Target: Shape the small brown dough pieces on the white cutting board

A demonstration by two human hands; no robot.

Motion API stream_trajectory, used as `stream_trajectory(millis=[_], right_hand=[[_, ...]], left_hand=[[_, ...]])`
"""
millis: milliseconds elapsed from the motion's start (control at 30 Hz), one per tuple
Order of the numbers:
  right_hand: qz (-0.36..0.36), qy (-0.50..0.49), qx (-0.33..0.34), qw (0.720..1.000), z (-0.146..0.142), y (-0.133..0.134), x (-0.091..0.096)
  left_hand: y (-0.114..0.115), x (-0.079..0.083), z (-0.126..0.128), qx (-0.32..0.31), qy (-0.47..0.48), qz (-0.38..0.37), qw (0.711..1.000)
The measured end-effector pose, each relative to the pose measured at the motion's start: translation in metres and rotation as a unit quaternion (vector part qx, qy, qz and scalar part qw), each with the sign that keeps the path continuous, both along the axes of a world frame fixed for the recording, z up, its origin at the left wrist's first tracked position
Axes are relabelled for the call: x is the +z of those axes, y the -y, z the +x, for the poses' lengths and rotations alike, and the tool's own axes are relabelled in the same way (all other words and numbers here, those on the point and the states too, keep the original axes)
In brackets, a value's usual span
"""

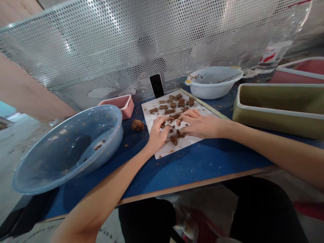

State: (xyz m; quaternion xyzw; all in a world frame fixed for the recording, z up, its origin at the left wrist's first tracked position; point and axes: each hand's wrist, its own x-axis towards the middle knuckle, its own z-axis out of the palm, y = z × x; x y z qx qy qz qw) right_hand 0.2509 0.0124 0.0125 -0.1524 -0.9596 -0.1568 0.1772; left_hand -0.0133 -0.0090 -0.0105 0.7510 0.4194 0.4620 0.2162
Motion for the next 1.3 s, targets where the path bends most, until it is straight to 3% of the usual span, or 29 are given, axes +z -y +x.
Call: stream_trajectory(millis=[267,600,1300], right_hand=[[0.023,0.021,-0.002,1.000,-0.0014,0.0024,0.0030],[-0.055,-0.021,-0.006,0.998,0.0058,-0.0019,0.0055],[-0.045,-0.039,0.004,0.998,0.0005,-0.0001,-0.0013]], left_hand=[[-0.0003,-0.0002,0.0001,0.001,-0.003,0.000,1.000],[0.0005,0.0009,-0.0007,-0.001,-0.006,0.008,1.000],[0.0006,-0.0005,-0.0005,0.003,-0.018,0.012,1.000]])
